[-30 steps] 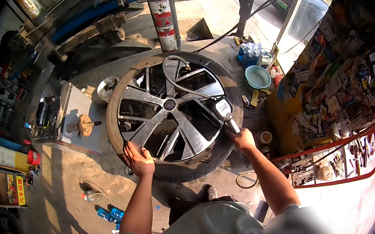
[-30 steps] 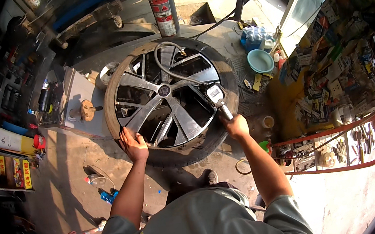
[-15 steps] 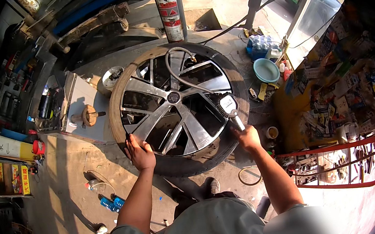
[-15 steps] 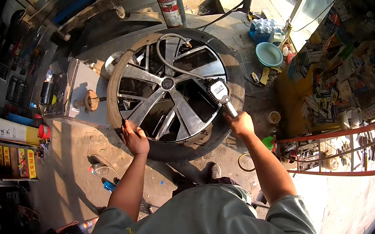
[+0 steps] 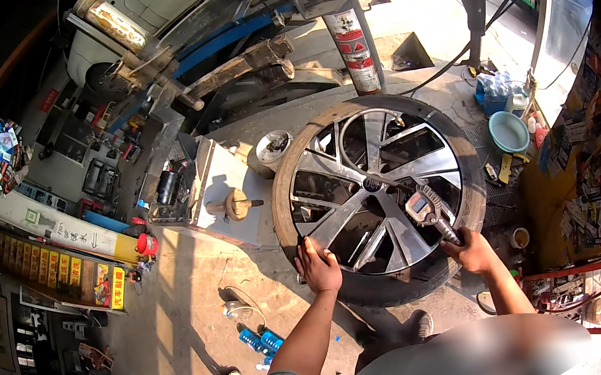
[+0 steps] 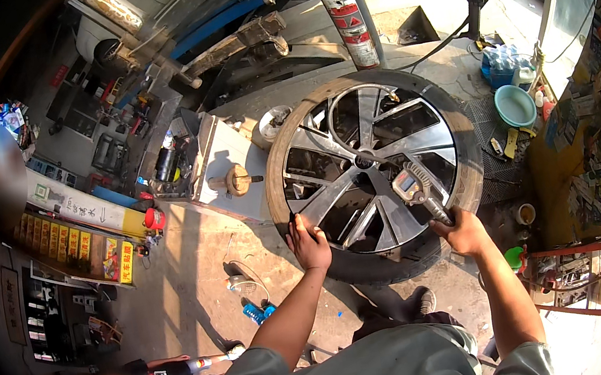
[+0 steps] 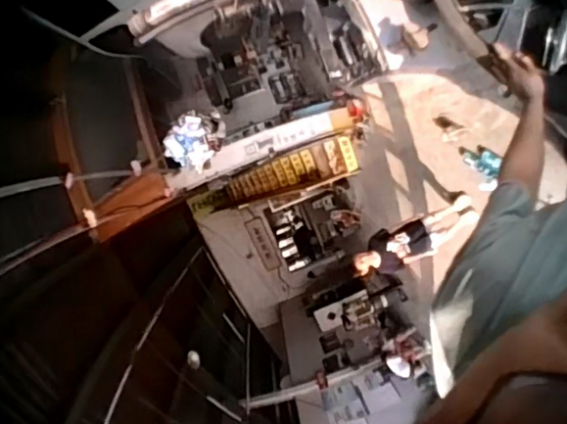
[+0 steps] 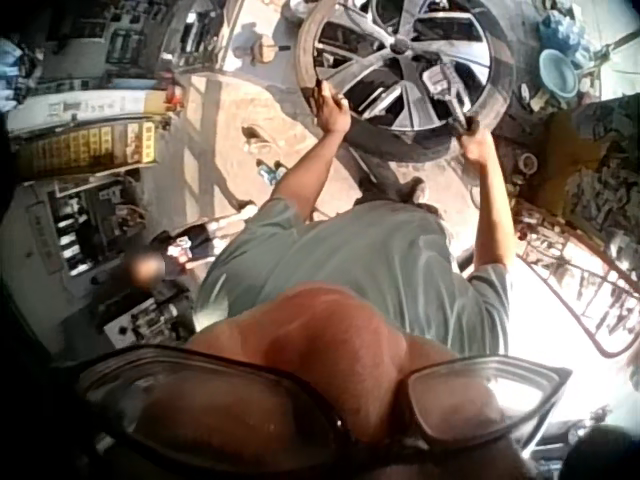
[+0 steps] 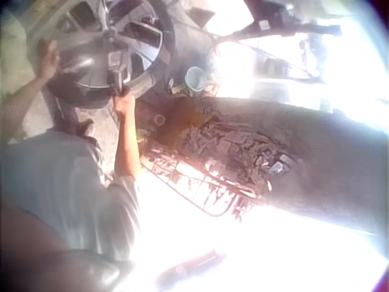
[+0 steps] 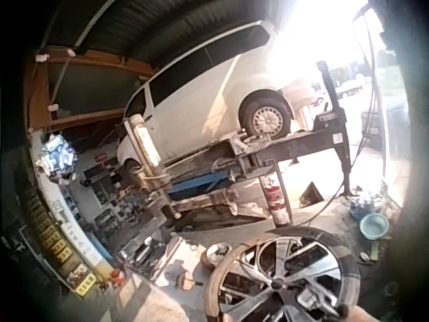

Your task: The person applies a yellow lubricant to the bead of a car tire using a brush, then mounts the tire onto a rim using a tire changer machine. The person secures the rim with clamps and inflates the tire using an air hose.

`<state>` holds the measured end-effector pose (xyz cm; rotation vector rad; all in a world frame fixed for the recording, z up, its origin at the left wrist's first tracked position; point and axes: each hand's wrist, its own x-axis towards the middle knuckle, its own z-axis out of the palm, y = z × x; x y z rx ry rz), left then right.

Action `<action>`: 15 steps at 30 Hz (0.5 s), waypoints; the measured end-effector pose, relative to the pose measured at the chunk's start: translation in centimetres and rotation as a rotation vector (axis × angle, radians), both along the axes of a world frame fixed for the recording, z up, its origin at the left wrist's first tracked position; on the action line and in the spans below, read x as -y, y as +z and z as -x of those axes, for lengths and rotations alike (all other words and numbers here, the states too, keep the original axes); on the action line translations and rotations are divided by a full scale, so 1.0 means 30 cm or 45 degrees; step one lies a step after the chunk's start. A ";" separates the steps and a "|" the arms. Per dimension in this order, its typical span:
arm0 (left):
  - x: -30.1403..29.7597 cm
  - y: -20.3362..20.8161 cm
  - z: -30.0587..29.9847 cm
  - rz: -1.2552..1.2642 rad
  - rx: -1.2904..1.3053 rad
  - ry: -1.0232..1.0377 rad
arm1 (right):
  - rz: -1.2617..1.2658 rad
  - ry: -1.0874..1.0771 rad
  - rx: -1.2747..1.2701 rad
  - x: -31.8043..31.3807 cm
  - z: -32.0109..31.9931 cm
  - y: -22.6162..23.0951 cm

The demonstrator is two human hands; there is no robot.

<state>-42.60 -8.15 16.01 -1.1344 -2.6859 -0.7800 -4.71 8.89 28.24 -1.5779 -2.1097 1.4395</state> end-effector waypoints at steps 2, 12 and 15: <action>-0.010 -0.001 -0.001 -0.008 -0.010 -0.019 | -0.178 0.012 -0.062 0.017 0.089 0.038; 0.005 0.009 -0.015 -0.017 -0.003 -0.025 | -0.714 0.210 0.249 -0.121 0.581 -0.034; 0.005 0.011 -0.012 -0.024 0.009 -0.056 | -0.909 0.182 0.278 -0.194 0.595 -0.073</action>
